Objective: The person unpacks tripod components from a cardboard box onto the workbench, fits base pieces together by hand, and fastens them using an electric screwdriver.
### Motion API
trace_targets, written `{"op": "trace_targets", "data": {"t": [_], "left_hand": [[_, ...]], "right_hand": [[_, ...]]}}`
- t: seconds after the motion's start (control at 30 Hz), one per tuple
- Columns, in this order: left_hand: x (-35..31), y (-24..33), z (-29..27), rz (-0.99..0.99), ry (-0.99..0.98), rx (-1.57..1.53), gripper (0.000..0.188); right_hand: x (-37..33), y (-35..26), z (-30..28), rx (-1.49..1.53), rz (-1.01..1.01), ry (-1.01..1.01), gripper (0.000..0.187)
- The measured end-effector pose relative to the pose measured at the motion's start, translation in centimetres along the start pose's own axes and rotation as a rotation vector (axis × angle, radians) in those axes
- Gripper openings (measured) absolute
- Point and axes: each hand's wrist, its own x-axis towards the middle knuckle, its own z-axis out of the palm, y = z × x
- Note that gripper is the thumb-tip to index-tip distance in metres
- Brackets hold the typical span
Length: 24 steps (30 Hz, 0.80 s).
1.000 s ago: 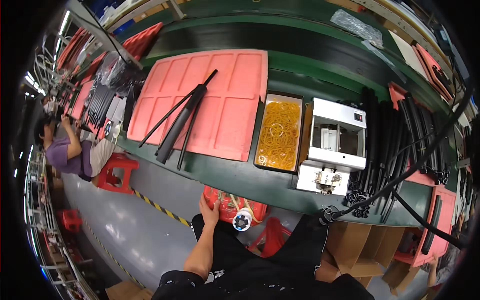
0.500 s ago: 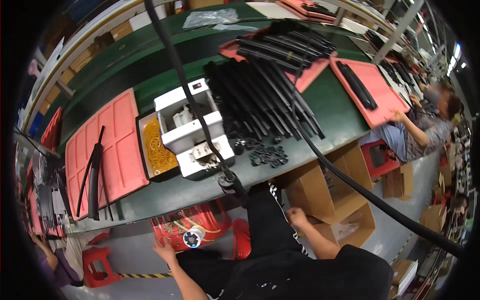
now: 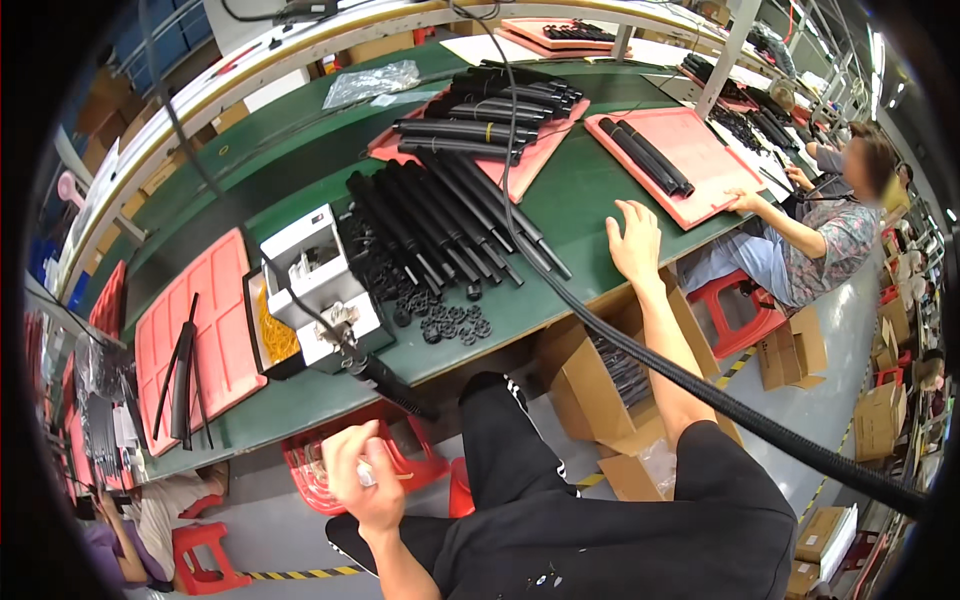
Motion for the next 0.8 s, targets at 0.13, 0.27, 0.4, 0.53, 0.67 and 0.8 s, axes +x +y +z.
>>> {"op": "trace_targets", "data": {"t": [0.13,0.27,0.4,0.53,0.67,0.8], "left_hand": [[1.7,1.5,2.4,0.039,-0.134,-0.034,0.019],[3.4,1.9,4.0,0.041,-0.218,-0.034,0.018],[4.8,2.4,6.2,0.073,-0.278,-0.052,0.019],[6.1,2.8,8.2,0.142,-0.323,-0.074,0.017],[6.4,2.2,9.9,0.168,-0.338,-0.076,0.017],[7.2,1.6,11.4,0.11,-0.391,-0.03,0.024]], "right_hand": [[1.2,5.3,2.0,-0.326,0.131,0.083,0.051],[1.7,7.6,3.2,-0.276,0.265,-0.113,0.049],[3.4,5.5,4.8,-0.088,0.09,-0.116,0.043],[5.5,0.4,6.9,0.138,0.052,-0.2,0.039],[7.0,-4.4,8.0,0.388,0.049,-0.277,0.042],[7.9,-7.3,10.1,0.515,0.077,-0.192,0.034]]}}
